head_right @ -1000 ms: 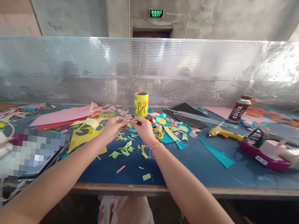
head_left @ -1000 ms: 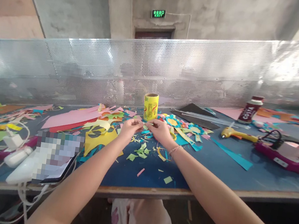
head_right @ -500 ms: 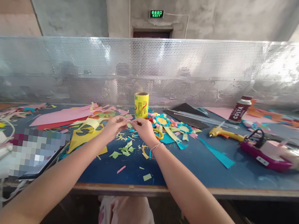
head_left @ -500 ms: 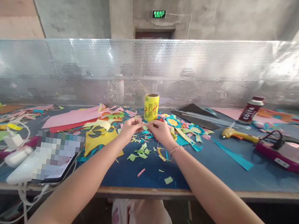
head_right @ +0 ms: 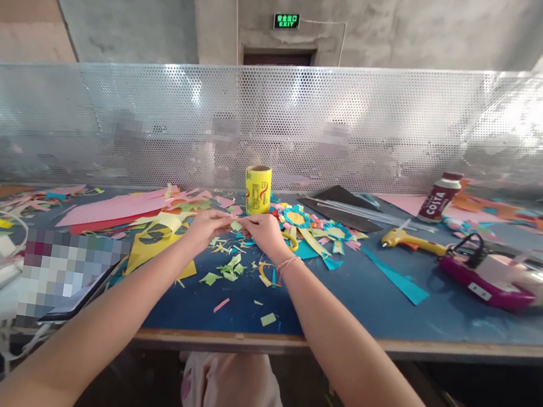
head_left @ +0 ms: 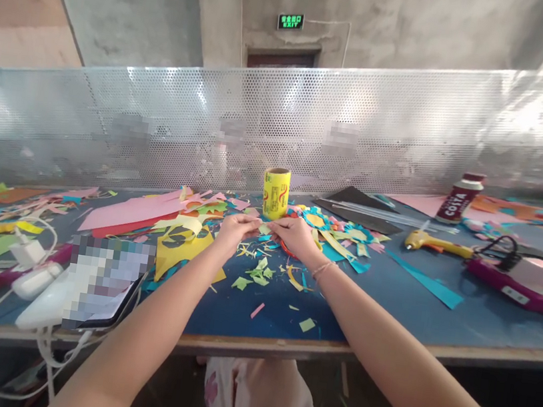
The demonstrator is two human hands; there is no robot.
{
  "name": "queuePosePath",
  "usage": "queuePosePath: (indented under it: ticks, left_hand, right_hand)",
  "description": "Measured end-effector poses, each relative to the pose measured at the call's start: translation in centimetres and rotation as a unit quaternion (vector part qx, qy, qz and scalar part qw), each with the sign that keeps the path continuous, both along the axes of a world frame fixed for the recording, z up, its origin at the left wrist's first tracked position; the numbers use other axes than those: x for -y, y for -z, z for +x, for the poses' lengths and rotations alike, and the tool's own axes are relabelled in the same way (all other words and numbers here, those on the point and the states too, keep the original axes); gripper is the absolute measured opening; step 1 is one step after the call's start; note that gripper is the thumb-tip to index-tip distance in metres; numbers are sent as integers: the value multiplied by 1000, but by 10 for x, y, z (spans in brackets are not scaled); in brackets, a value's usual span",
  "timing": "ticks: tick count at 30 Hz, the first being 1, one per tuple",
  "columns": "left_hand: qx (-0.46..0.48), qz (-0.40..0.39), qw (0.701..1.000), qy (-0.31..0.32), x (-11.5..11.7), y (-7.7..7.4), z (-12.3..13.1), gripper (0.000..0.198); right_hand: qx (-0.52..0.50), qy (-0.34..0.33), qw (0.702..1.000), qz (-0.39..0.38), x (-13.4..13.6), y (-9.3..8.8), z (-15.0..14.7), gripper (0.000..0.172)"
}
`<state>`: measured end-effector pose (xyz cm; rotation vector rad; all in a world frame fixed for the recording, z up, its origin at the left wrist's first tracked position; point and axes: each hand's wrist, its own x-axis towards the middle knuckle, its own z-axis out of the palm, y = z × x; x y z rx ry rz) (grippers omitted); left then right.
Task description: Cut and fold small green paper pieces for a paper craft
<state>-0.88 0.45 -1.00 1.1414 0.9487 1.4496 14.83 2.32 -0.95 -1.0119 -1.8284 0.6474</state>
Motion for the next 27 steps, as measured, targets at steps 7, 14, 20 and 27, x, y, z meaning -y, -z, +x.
queuePosePath:
  ticks: [7,14,20,27]
  left_hand:
    - [-50,18,999,9,-3,4,-1,21]
    - [-141,51,988,-20,-3,1,3,17]
    - [-72,22,997,0,0,-3,1,19]
    - [-8,-29,999,11,0,-4,-5,22]
  right_hand:
    - [12,-27,998,54,-3,7,-1,26]
    - [14,-77,996,32,-2,2,1,24]
    - [4,-108,994,-19,-4,-2,7,26]
    - [25,-57,993,105,-1,1,3,31]
